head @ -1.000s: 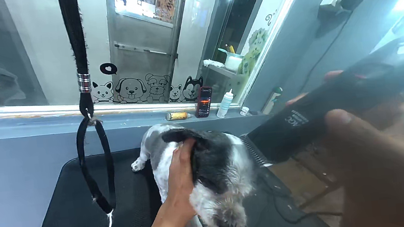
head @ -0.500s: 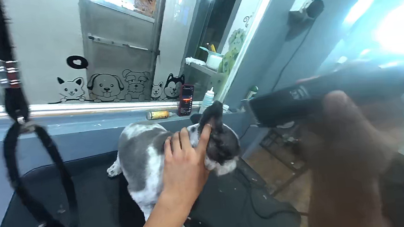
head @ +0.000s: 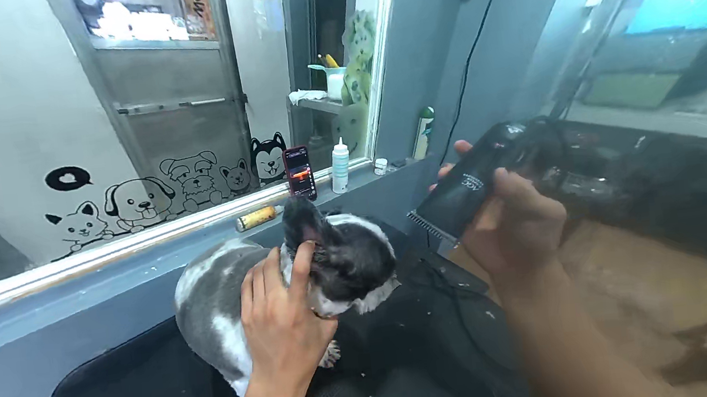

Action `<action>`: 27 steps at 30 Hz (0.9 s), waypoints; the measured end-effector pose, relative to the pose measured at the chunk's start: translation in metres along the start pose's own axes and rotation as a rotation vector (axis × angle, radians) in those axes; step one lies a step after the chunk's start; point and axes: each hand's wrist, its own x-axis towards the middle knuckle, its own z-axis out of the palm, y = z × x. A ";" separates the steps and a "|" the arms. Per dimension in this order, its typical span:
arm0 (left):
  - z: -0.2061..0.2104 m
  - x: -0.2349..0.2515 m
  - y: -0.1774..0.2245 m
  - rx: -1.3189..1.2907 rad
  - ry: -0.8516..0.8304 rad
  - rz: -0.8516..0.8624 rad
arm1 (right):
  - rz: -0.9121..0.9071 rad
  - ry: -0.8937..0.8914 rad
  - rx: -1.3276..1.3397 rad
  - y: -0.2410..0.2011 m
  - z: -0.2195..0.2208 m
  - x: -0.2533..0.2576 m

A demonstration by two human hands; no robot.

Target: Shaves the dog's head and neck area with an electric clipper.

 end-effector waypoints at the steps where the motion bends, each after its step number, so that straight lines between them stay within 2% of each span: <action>1: -0.003 0.000 -0.002 -0.011 -0.003 0.004 | 0.010 0.007 0.019 0.001 0.001 0.001; 6: -0.021 -0.003 -0.017 -0.066 -0.028 -0.007 | 0.010 -0.008 -0.092 -0.001 0.020 0.002; 11: -0.029 -0.008 -0.023 -0.109 -0.019 -0.015 | -0.255 -0.211 -0.273 -0.004 0.037 0.006; 16: -0.030 -0.009 -0.022 -0.105 -0.024 -0.036 | -0.245 -0.369 -0.301 0.000 0.044 0.005; 23: -0.029 -0.007 -0.019 -0.099 -0.053 -0.052 | -0.352 -0.502 -0.571 -0.008 0.079 -0.025; 27: -0.029 -0.006 -0.018 -0.097 -0.072 -0.058 | -0.443 -0.668 -0.622 0.013 0.079 -0.047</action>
